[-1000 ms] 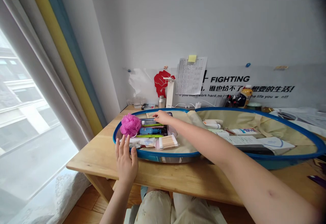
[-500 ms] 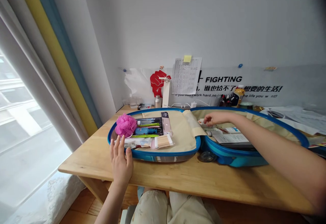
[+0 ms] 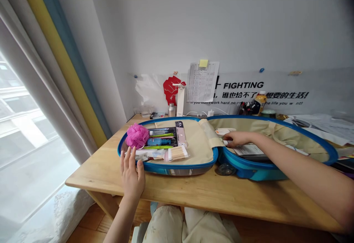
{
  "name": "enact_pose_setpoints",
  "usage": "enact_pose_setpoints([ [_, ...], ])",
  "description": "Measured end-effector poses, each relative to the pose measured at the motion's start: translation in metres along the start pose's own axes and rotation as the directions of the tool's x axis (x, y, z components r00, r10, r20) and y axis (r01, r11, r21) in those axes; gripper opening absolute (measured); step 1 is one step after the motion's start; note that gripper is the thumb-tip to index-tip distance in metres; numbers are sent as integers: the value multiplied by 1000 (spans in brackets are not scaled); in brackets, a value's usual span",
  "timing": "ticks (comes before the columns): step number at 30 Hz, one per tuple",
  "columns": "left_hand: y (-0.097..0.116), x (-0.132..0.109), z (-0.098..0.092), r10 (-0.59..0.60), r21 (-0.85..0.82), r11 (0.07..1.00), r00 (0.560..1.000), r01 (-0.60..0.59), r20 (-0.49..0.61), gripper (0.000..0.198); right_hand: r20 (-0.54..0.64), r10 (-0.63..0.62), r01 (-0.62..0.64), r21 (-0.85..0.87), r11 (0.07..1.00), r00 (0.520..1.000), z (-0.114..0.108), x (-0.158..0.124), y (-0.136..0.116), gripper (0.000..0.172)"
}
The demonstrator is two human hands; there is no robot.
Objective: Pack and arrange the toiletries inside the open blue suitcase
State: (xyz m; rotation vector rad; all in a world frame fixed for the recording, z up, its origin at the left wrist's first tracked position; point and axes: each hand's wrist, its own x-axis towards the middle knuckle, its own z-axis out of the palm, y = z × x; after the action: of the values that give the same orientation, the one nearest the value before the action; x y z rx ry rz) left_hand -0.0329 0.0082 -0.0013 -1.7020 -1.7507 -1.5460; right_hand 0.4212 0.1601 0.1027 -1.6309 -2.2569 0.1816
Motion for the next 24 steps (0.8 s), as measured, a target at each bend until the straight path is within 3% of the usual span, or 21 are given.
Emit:
enact_pose_setpoints([
  [3,0,0,1,4,-1,1000,1000,-4,-1,51,180,44,-34,-59,998,983,-16,0,-5,14],
  [6,1,1,2,10,-2,1000,1000,-10,-8,50,133,58,-45,-97,994,989,-38,9,-23,26],
  [9,1,1,2,12,-2,1000,1000,-12,-9,50,44,-22,27,-118,993,999,-45,28,-62,39],
  [12,1,1,2,12,-2,1000,1000,-12,-6,50,73,-146,154,-125,980,987,-28,51,-115,37],
  [17,1,1,1,12,2,1000,1000,-12,-3,50,177,-265,293,-160,943,948,22,83,-184,34],
  [24,2,1,1,4,-3,1000,1000,-4,-3,50,243,-272,327,-226,918,931,63,102,-210,32],
])
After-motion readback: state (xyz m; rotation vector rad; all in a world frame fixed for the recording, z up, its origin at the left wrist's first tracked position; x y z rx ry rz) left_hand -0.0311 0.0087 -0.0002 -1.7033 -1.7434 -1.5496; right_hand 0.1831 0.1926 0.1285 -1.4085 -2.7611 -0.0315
